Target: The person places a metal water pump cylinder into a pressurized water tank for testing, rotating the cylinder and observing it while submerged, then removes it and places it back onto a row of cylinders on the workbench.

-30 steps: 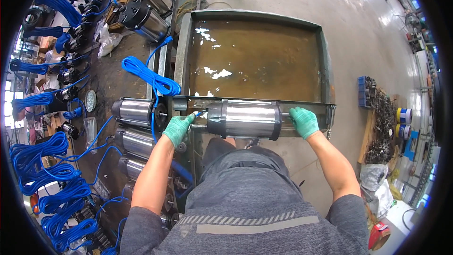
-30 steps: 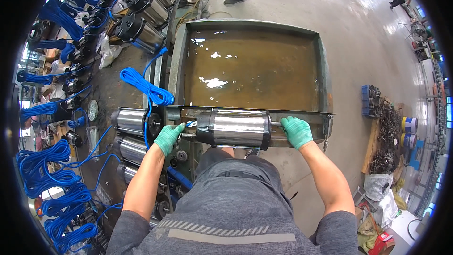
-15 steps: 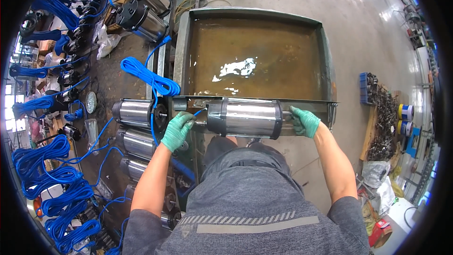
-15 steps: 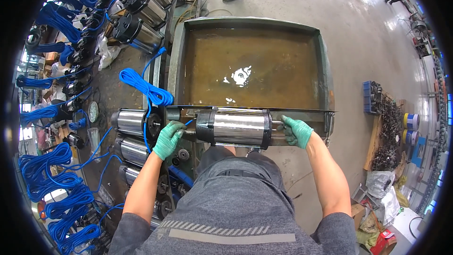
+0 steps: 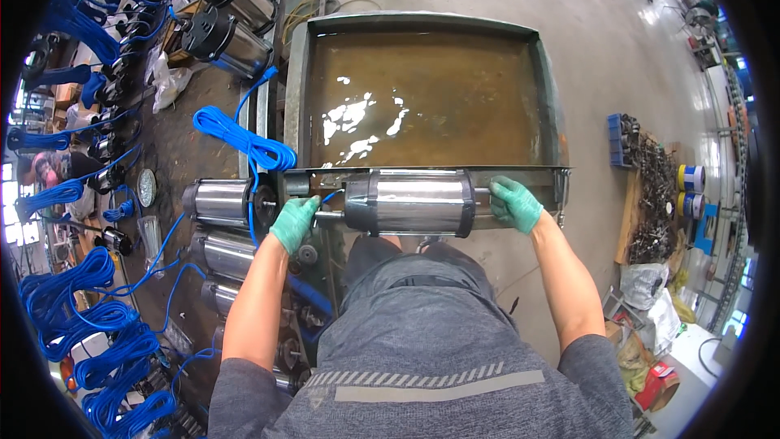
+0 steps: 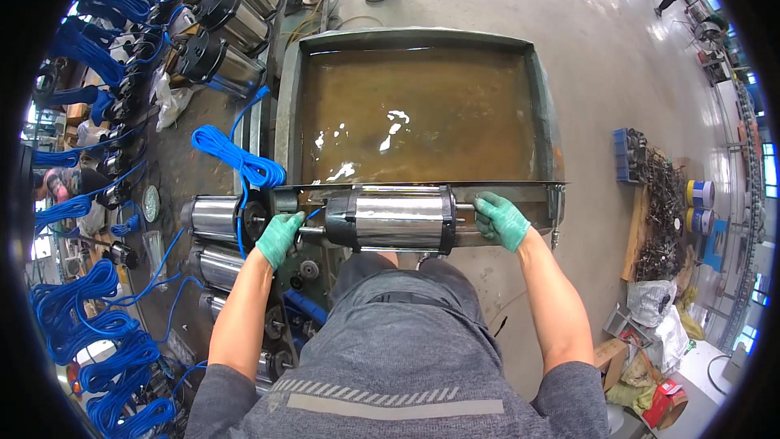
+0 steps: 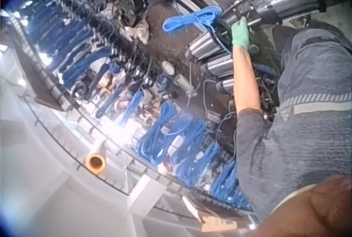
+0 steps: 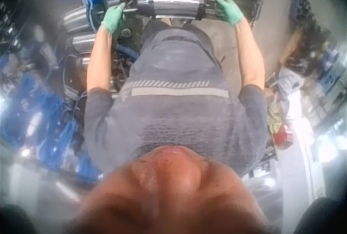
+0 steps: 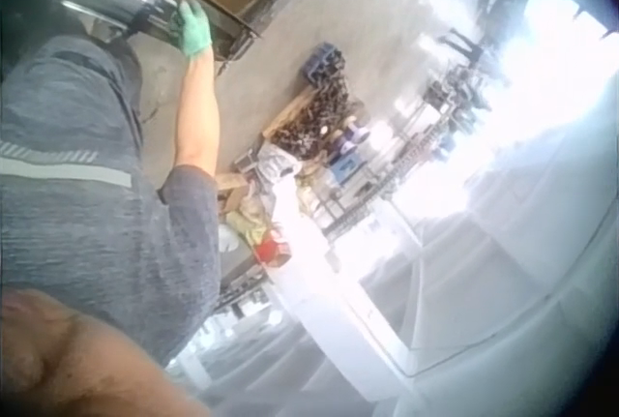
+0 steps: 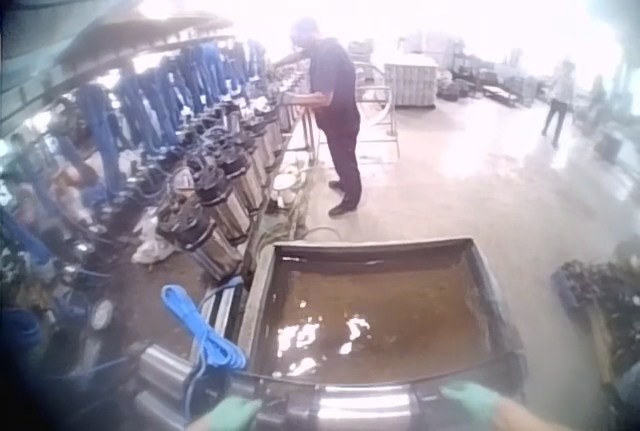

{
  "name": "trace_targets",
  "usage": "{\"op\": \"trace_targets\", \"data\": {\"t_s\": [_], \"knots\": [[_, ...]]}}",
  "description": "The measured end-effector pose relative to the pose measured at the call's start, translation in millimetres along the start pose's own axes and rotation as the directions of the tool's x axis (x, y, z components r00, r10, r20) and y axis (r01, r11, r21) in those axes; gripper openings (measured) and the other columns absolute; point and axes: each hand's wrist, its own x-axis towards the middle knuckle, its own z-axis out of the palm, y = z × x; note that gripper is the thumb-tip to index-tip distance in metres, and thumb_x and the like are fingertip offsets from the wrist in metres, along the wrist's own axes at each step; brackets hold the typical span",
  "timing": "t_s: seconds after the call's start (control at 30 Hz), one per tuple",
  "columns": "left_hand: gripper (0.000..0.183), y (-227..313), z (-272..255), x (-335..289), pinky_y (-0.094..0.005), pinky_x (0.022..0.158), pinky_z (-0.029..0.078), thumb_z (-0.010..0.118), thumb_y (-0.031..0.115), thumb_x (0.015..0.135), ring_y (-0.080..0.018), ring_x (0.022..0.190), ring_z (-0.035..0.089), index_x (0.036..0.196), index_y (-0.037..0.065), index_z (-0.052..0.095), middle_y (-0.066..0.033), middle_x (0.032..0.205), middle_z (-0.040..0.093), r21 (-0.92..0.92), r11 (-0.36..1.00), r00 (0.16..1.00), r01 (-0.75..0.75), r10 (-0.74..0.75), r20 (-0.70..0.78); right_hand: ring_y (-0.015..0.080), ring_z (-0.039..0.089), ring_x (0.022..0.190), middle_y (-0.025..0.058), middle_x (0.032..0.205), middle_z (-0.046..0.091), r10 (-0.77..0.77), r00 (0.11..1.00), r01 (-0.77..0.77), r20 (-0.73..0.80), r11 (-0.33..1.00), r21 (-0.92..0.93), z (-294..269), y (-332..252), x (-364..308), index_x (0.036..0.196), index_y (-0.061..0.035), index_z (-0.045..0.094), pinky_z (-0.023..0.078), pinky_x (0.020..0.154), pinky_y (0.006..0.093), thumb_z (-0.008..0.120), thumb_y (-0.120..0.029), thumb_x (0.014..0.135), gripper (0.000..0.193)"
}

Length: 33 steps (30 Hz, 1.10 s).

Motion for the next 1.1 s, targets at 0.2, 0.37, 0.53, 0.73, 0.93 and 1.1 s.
{"op": "trace_targets", "data": {"t_s": [0.2, 0.37, 0.53, 0.73, 0.93, 1.1], "knots": [[0.043, -11.7, -5.1, -8.1, -0.0287, 0.048, 0.044, 0.054, 0.045, 0.102, -0.0145, 0.051, 0.054, 0.111, 0.006, 0.069, -0.0021, 0.065, 0.059, 0.211, 0.963, 0.985, -0.169, 0.173, 0.001, 0.0129, 0.061, 0.074, 0.0031, 0.082, 0.06, -0.226, 0.969, 0.245, 0.098, 0.92, -0.307, -2.9, -1.2, -6.1, 0.118, -0.0048, 0.059, 0.054, 0.067, 0.0304, 0.058, -0.009, 0.1, 0.019], [0.049, -16.9, -19.7, -20.2, -0.0337, 0.09, 0.051, 0.079, 0.023, 0.084, -0.0257, 0.101, 0.066, 0.127, 0.004, 0.064, -0.0109, 0.105, 0.067, 0.408, 0.537, 0.65, -0.738, 0.729, 0.215, 0.0119, 0.062, 0.076, 0.0046, 0.091, 0.066, -0.255, 0.957, 0.29, 0.141, 0.784, -0.549, -14.7, -3.1, -3.6, 0.111, -0.0026, 0.065, 0.053, 0.071, 0.0288, 0.057, -0.008, 0.1, 0.015], [0.05, -18.0, -23.0, 0.9, -0.0315, 0.065, 0.049, 0.058, 0.045, 0.101, -0.0181, 0.068, 0.062, 0.109, -0.002, 0.07, -0.0072, 0.07, 0.063, 0.25, 0.92, 0.953, -0.301, 0.282, 0.111, 0.012, 0.063, 0.079, 0.0037, 0.095, 0.068, -0.118, 0.981, 0.188, 0.155, 0.782, -0.594, 12.8, -37.6, -24.6, 0.114, -0.0023, 0.067, 0.054, 0.074, 0.0289, 0.056, -0.016, 0.101, 0.022], [0.043, -19.9, -6.9, -7.4, -0.0349, 0.077, 0.052, 0.06, 0.04, 0.099, -0.0187, 0.082, 0.065, 0.111, -0.001, 0.067, -0.0121, 0.091, 0.069, 0.349, 0.846, 0.892, -0.402, 0.448, -0.058, 0.0116, 0.062, 0.086, 0.0059, 0.11, 0.066, -0.03, 0.998, 0.053, 0.05, 0.84, -0.54, 12.7, -46.1, -22.2, 0.127, -0.0004, 0.061, 0.057, 0.085, 0.033, 0.058, -0.021, 0.1, 0.034], [0.041, -24.1, -18.3, -21.8, -0.04, 0.096, 0.05, 0.073, 0.028, 0.088, -0.0351, 0.112, 0.061, 0.123, 0.007, 0.066, -0.016, 0.127, 0.062, 0.588, 0.363, 0.572, -0.723, 0.792, 0.213, 0.025, 0.058, 0.117, 0.0162, 0.13, 0.06, -0.036, 0.989, 0.116, 0.144, 0.795, -0.595, 19.1, -50.7, -24.1, 0.146, -0.0023, 0.042, 0.054, 0.095, 0.0361, 0.065, -0.013, 0.092, 0.06], [0.026, -6.9, -10.9, 7.5, -0.03, 0.052, 0.047, 0.056, 0.025, 0.102, -0.0127, 0.055, 0.057, 0.109, 0.004, 0.07, -0.0031, 0.066, 0.062, 0.142, 0.986, 0.996, -0.082, 0.076, 0.045, 0.0296, 0.065, 0.107, 0.0205, 0.118, 0.066, -0.088, 0.988, 0.137, 0.125, 0.15, -0.979, 22.1, -52.1, -10.6, 0.134, -0.0019, 0.054, 0.053, 0.091, 0.0387, 0.07, -0.016, 0.087, 0.052]]}}
